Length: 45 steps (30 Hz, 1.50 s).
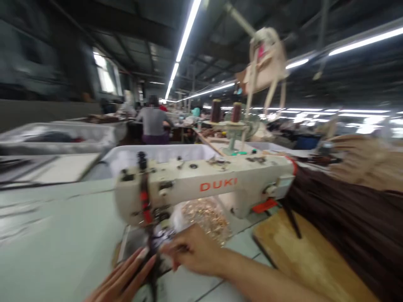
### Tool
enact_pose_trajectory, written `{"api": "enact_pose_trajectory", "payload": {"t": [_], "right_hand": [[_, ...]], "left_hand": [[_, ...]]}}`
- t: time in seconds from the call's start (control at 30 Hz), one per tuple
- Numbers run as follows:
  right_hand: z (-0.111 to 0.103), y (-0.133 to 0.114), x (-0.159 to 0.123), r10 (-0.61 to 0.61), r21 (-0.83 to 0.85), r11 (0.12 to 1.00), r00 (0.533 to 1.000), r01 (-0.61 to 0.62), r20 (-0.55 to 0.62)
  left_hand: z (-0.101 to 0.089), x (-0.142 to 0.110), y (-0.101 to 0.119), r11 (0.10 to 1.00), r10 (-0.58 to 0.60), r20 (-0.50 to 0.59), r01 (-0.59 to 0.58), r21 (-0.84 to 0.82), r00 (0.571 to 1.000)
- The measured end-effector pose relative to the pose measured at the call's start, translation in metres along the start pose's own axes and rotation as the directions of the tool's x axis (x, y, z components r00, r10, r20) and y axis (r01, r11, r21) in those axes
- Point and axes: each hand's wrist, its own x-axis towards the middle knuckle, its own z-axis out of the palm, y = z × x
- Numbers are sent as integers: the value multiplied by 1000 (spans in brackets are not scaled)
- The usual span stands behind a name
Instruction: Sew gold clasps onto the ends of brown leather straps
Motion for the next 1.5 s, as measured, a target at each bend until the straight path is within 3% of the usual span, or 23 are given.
{"api": "enact_pose_trajectory", "payload": {"t": [0.07,0.1,0.2,0.27,0.33,0.4,0.5,0.63,0.73,0.93,1.03,1.17,1.3,1.5], "right_hand": [[-8,-1,-5,-26,-23,999,996,24,-89],[-10,0,-7,-50,-16,999,992,49,-120],[-9,1,-10,-124,96,987,991,127,-41],[-9,0,-12,-90,252,965,995,78,37],[-13,0,-12,0,383,924,999,-16,41],[-17,1,-11,49,363,931,998,-30,-42],[-14,4,-10,-60,139,987,991,77,-123],[1,6,-16,-266,-43,963,964,266,3],[7,4,-22,-331,-139,930,939,341,96],[7,7,-23,-246,-252,942,966,219,-78],[4,11,-22,-279,-348,901,960,260,-5],[-4,12,-22,-361,-350,854,923,384,132],[-9,11,-23,-399,-384,828,911,408,108],[-1,19,-22,-415,-454,805,909,382,30]], "left_hand": [[-29,-18,12,994,-55,165,38,106,985],[-39,-20,20,986,-97,273,56,157,957],[-53,-10,35,971,-213,445,138,195,870],[-56,-2,39,966,-250,482,182,185,840],[-58,1,40,964,-265,495,208,167,827],[-58,1,40,964,-266,499,217,154,825],[-57,-1,39,964,-267,508,218,155,819],[-55,0,40,960,-277,505,219,172,817],[-54,0,40,960,-278,485,225,166,829],[-52,-6,36,970,-242,408,216,109,880],[-53,-6,36,970,-244,428,219,106,870],[-55,-3,38,967,-255,457,218,133,852],[-55,-5,39,962,-273,475,233,143,836],[-57,0,40,970,-242,459,212,116,855]]}}
